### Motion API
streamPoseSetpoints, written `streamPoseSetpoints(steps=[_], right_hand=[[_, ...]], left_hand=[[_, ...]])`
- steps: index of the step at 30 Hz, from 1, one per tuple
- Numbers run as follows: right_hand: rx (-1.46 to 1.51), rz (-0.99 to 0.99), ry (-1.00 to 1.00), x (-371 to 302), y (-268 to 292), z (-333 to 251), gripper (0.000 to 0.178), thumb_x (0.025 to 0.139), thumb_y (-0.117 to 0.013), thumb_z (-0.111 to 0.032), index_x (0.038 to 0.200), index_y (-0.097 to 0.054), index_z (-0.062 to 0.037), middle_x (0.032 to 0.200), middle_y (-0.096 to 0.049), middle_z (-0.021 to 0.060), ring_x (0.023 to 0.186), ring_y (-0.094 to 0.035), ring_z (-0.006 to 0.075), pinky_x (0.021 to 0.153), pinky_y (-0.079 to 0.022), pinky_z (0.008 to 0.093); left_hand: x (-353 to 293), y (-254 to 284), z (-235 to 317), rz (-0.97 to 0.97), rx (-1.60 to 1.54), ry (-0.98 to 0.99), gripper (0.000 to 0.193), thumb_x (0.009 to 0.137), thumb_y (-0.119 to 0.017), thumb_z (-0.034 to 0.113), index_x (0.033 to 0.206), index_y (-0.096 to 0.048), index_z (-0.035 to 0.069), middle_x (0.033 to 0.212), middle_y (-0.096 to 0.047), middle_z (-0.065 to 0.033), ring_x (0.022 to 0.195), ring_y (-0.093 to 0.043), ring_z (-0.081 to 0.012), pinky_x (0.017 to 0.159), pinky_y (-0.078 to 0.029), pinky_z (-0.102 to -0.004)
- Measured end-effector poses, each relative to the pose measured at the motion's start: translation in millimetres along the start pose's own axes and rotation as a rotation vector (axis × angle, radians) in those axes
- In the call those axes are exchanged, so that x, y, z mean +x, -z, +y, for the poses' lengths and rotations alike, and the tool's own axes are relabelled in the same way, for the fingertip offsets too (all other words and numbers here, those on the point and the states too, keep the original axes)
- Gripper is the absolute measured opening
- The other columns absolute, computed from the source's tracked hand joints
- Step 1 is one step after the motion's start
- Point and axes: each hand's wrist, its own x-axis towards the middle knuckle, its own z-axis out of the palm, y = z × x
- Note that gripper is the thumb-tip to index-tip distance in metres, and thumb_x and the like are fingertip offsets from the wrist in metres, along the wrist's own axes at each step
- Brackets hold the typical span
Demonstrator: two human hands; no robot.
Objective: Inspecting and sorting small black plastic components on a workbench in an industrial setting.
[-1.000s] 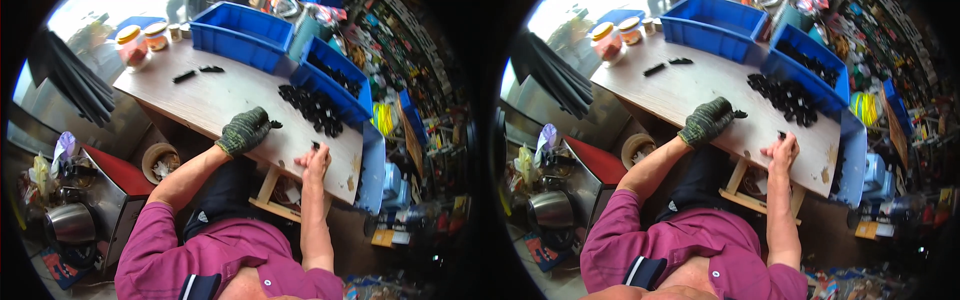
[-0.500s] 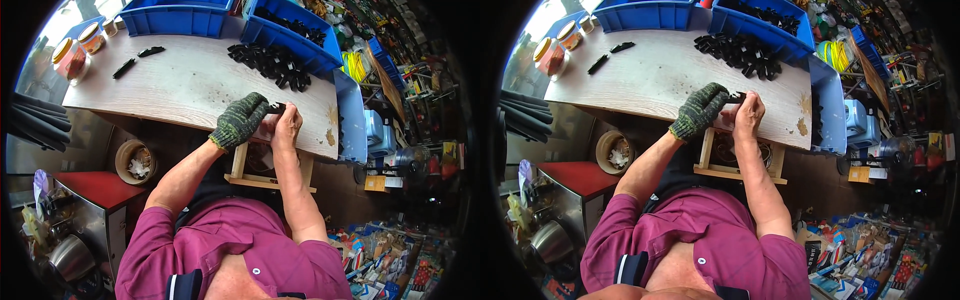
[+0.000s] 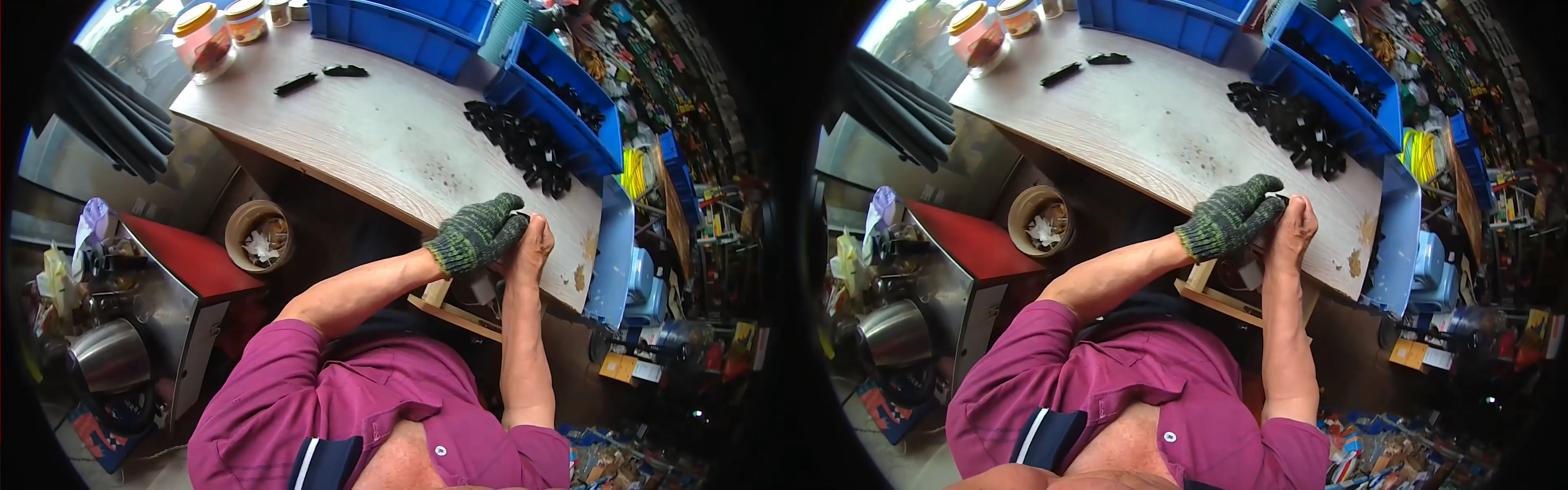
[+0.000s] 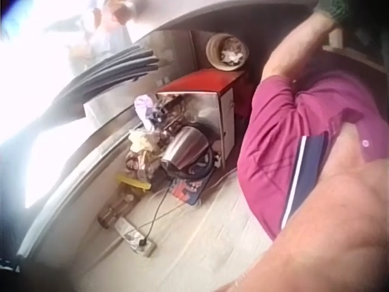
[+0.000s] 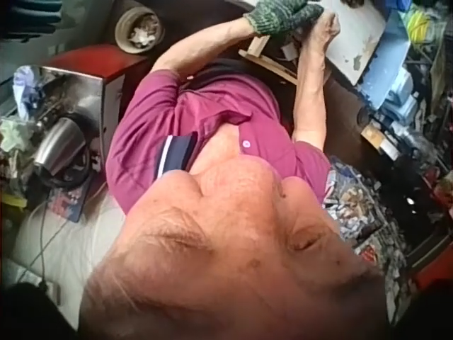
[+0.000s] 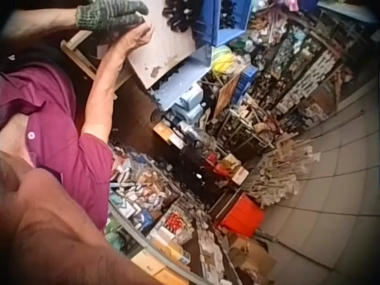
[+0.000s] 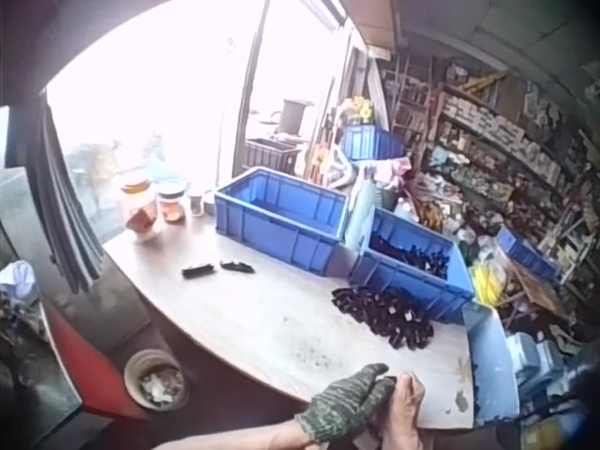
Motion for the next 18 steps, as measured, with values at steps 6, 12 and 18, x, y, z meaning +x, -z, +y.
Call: streamPoseSetpoints(steps=[6,12,18], right_hand=[[0.185,0.215,-0.344,-11,-8,-58,0.033,0.095,-0.05,-0.034,0.075,-0.041,-0.0099,0.049,-0.026,0.0012,0.042,-0.037,0.0194,0.058,-0.056,0.0524],[0.294,0.66,-0.219,69,66,-74,0.034,0.094,-0.056,-0.038,0.083,-0.042,-0.009,0.05,-0.03,0.0071,0.042,-0.042,0.0234,0.053,-0.057,0.053],[0.002,0.653,-0.193,77,85,-59,0.035,0.086,-0.071,-0.033,0.093,-0.055,-0.0029,0.051,-0.039,0.005,0.043,-0.049,0.0196,0.051,-0.06,0.0498]], left_hand=[[31,194,-94,0.876,0.877,-0.385,0.021,0.092,-0.064,0.02,0.112,-0.067,0.011,0.102,-0.067,-0.015,0.091,-0.065,-0.0331,0.082,-0.053,-0.0438],[10,304,-122,0.634,1.453,0.112,0.022,0.092,-0.058,0.034,0.102,-0.069,0.018,0.084,-0.063,-0.0149,0.079,-0.062,-0.0365,0.071,-0.049,-0.05],[5,258,-82,0.503,1.314,0.144,0.029,0.091,-0.059,0.037,0.105,-0.069,0.014,0.097,-0.064,-0.0158,0.092,-0.061,-0.038,0.076,-0.051,-0.0508]])
